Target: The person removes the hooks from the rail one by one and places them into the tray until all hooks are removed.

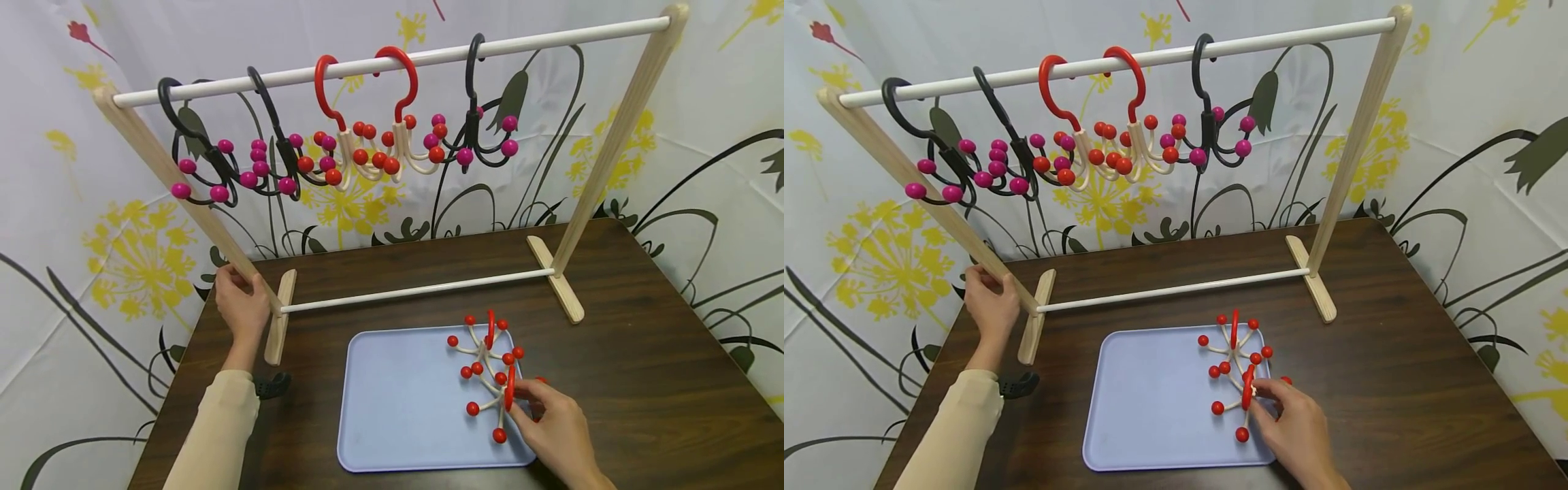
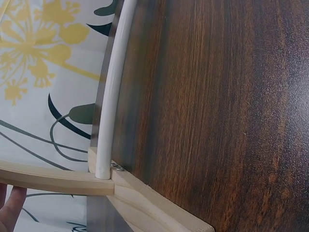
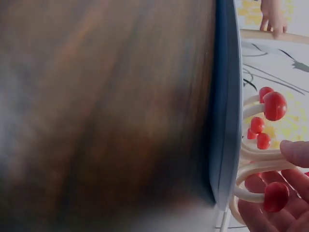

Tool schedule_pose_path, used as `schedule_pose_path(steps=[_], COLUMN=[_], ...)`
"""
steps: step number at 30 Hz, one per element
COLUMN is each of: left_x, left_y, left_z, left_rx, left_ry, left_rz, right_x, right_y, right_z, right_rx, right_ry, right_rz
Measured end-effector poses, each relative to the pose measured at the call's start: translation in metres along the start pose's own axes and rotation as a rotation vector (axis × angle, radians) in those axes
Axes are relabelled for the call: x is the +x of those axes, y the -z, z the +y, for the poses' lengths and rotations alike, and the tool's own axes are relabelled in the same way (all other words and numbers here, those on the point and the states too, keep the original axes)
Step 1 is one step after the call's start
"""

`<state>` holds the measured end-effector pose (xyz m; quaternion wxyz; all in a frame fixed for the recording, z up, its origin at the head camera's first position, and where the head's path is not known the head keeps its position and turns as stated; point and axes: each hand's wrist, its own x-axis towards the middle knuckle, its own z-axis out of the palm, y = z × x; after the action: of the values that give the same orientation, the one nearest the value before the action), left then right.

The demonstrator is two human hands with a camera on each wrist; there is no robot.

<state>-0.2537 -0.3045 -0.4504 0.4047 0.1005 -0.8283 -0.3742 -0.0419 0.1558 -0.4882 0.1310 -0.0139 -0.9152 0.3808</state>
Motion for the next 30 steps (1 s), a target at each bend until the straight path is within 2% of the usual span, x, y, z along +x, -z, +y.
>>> schedule_pose_path(steps=[5, 9, 18, 30], left_x=[0.0, 0.0, 0.001, 0.001], left_y=[0.0, -0.002, -0.003, -0.002], left_z=[-0.001, -0.002, -0.002, -0.004], left_rx=[0.0, 0.002, 0.001, 0.005], left_ry=[-0.005, -0.001, 0.006, 0.01], left_rz=[-0.005, -0.008, -0.01, -0.01], right_x=[0.007, 0.01, 0.015, 0.015], right_y=[-0.005, -0.005, -0.002, 0.005], right_z=[0.002, 0.0, -0.005, -0.01], right_rx=[-0.061, -0.092, -0.119, -0.133], right_ry=[0.07, 0.087, 0.025, -0.006], right_rz=[0.038, 0.046, -0.025, -0.061])
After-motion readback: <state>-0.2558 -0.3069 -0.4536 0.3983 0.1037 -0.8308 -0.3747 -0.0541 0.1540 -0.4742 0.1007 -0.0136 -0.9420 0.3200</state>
